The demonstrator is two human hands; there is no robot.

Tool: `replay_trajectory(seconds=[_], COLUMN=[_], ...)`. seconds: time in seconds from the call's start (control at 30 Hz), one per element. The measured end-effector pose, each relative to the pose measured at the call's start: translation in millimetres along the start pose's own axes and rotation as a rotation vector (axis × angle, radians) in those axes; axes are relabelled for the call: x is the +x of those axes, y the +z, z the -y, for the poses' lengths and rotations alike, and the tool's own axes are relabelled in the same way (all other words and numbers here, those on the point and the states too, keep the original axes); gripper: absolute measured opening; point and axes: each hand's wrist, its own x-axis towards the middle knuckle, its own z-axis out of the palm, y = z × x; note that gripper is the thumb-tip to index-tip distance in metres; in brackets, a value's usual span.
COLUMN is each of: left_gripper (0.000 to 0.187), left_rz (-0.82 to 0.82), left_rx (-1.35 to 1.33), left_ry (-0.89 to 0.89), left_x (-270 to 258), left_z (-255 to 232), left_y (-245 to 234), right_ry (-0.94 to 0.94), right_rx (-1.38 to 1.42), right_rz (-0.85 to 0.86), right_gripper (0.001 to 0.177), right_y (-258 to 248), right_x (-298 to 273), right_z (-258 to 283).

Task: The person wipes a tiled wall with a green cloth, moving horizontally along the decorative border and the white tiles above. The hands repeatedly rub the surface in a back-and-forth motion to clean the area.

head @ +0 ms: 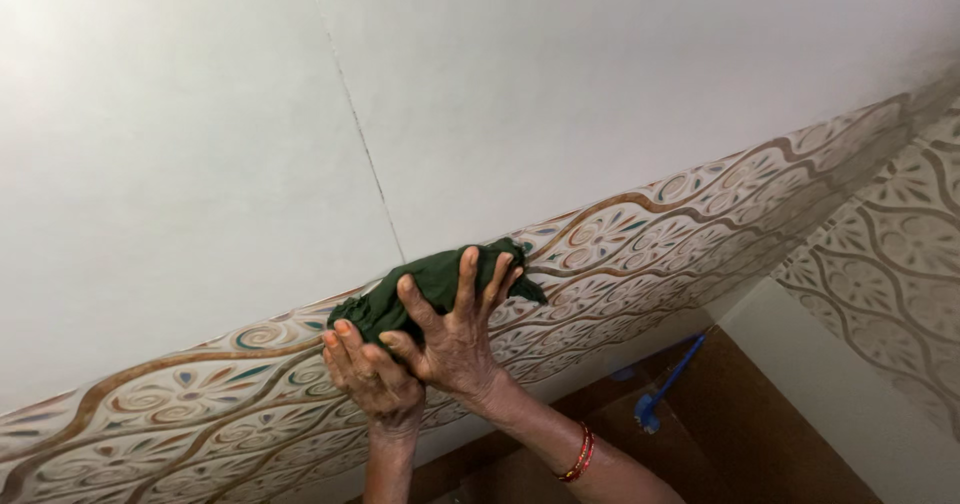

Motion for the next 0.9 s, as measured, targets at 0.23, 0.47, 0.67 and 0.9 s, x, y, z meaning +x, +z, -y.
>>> replay_trajectory(seconds=[0.23, 0.47, 0.67, 0.9], left_gripper=[0.071, 0.063, 0.063, 0.065], left_rz=[0.086, 0.197, 0.273, 0.463], left_rx=[0.081, 0.024, 0.044, -0.082], left_ry=[-0.038, 0.059, 0.245, 0.224], left_x=[31.6, 86.5, 83.7, -14.4], left_z=[-34.2, -97.2, -160.4, -173.0], left_y=[7.2, 30.3, 51.4, 70.6], right_ry=[-0.093, -0.049, 0.136, 0.107], right_rx=[-0.085, -0.132, -0.09, -0.048], right_rz=[0.021, -0.081, -0.171, -0.054], right_gripper=[0.065, 0.062, 0.068, 0.067], right_y=[-20.4, -75.8, -96.3, -87.8], right_x=[22.3, 77.2, 55.8, -9.9], right_z=[-32.8, -93.6, -148.4, -172.0])
